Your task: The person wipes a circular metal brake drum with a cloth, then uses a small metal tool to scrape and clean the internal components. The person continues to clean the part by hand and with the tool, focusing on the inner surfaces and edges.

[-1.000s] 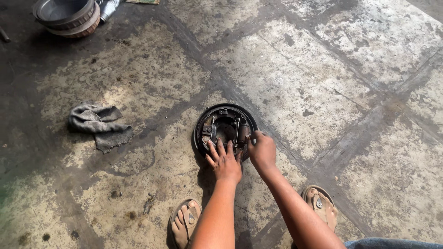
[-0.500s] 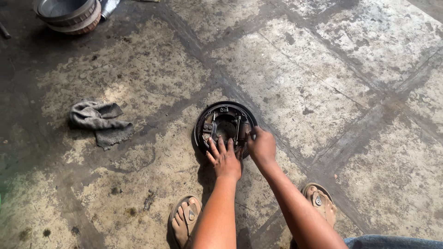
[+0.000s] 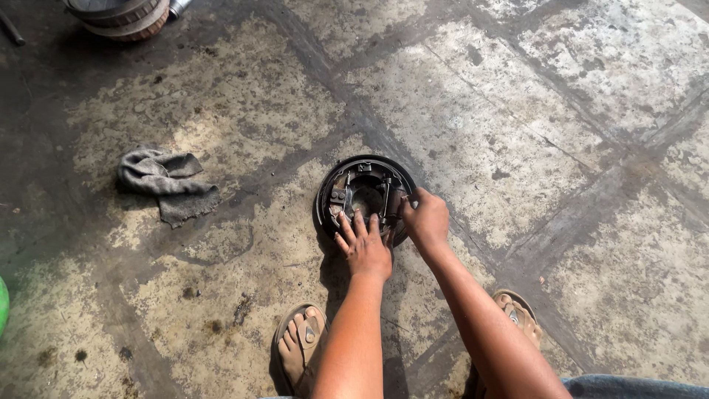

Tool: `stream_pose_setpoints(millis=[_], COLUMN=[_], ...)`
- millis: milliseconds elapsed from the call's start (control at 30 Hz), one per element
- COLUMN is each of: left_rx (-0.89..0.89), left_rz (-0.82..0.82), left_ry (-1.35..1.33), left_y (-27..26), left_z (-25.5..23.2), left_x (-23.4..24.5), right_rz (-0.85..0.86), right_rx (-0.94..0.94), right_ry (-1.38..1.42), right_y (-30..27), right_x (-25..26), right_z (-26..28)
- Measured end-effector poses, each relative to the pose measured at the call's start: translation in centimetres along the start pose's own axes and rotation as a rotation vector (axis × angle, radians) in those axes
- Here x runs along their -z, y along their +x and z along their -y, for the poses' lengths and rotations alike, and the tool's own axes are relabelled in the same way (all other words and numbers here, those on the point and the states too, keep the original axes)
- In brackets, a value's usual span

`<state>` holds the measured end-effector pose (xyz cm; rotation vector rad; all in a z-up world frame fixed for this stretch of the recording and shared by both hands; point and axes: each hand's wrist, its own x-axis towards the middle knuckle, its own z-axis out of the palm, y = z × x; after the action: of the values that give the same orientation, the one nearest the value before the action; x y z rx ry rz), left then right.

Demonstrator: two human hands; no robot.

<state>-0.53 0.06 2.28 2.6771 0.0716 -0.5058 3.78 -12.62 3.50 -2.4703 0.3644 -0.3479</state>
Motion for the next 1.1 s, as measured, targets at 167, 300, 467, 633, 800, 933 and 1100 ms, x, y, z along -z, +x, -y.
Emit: stream_pose_setpoints(millis=[167,300,467,633,800,933,1100], left_rx=[0.000,0.005,-0.002,-0.010,-0.014,-0.013,-0.009], left_rz=[-0.010,0.050,-0.019,-0.021,-0.061,-0.079,-0.064], left_ry=[-0.024,0.061,-0.030,0.039,-0.040,-0.046,-0.038], left_y=[0.2,0.0,0.1,0.0,0.2,0.4,0.4], left_z=[-0.3,-0.5,-0.5,-0.2,-0.1,-0.2,-0.2], left_x=[0.6,0.7,0.8,-0.1,-0.4,-0.6,-0.3], right_rz=[0.156,0.004,0.190,0.126,0.209,0.105,0.256], right_rx=[-0.059,0.025,-0.113,-0.060,-0.124,-0.054,-0.177], right_ry=[-0.060,0.057,-0.042,0.011,0.000,0.073,0.025], right_y=[0.0,1.0,1.0,0.8,1.6,0.7,1.9], right_x=[0.2,-0.6,0.2,-0.2,-0.8,-1.8,-0.7], right_z=[-0.6,-1.1,-0.5,-1.6,-3.3,-3.8,-3.0])
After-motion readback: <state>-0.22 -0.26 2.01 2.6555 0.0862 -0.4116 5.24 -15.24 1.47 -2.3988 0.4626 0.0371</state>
